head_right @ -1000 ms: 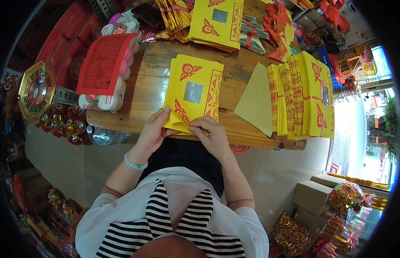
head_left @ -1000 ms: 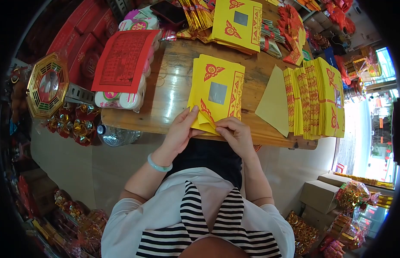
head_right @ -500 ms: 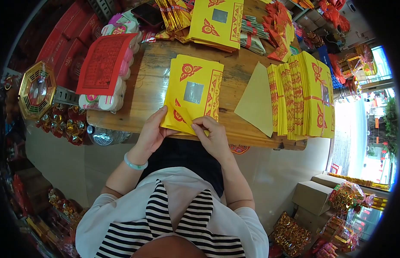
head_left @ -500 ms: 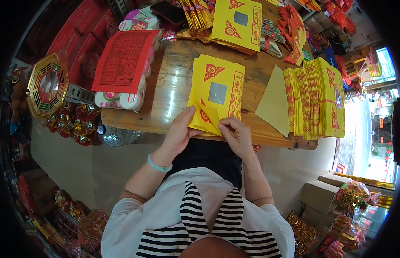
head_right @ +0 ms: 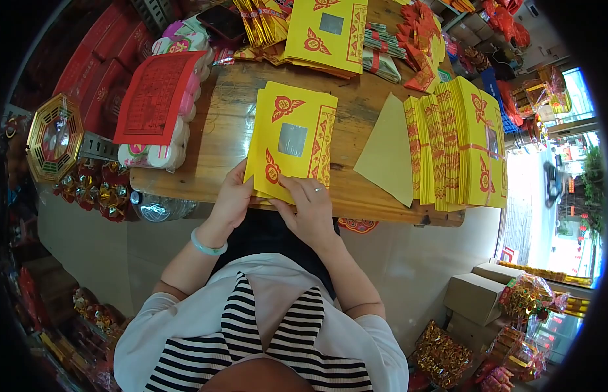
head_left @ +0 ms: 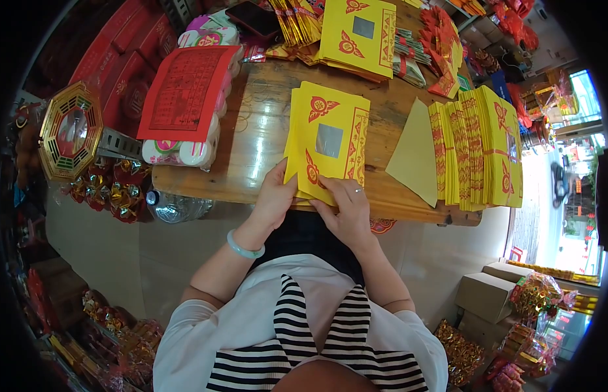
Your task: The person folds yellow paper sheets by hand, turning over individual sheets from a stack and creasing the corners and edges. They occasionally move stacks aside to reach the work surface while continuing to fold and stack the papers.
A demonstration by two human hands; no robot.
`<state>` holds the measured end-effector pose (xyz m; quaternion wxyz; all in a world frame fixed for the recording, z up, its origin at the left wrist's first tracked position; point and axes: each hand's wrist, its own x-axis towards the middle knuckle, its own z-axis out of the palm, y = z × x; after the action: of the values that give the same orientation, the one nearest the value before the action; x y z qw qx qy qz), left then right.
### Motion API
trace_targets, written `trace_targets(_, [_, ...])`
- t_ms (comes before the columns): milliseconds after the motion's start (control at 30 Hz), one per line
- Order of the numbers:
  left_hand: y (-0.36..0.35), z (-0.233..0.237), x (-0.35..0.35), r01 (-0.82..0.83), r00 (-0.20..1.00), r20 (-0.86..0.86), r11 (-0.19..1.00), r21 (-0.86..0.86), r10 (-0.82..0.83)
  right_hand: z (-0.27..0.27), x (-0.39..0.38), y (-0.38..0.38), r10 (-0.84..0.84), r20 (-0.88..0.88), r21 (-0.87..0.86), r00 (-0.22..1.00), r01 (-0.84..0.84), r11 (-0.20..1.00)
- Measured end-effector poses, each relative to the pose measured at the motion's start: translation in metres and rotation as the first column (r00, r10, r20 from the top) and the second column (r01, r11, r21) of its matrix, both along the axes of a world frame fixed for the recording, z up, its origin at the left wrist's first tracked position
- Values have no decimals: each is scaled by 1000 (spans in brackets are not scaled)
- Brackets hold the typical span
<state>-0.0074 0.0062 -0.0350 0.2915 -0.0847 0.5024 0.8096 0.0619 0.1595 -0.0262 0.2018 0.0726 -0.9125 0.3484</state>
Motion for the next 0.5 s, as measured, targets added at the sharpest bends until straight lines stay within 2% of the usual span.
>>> trace_targets(133, [1, 1, -1, 3, 999, -48, 999, -34, -5, -10, -2, 6, 76, -46, 26, 996, -75, 997])
trace_targets(333, [0, -4, -3, 25, 991, -129, 996, -86, -36, -5, -3, 6, 34, -8, -48, 999, -35, 998])
trace_targets(500, [8, 9, -1, -14, 994, -106, 996, -85, 5, 1, -3, -5, -30, -67, 99, 997, 36, 994])
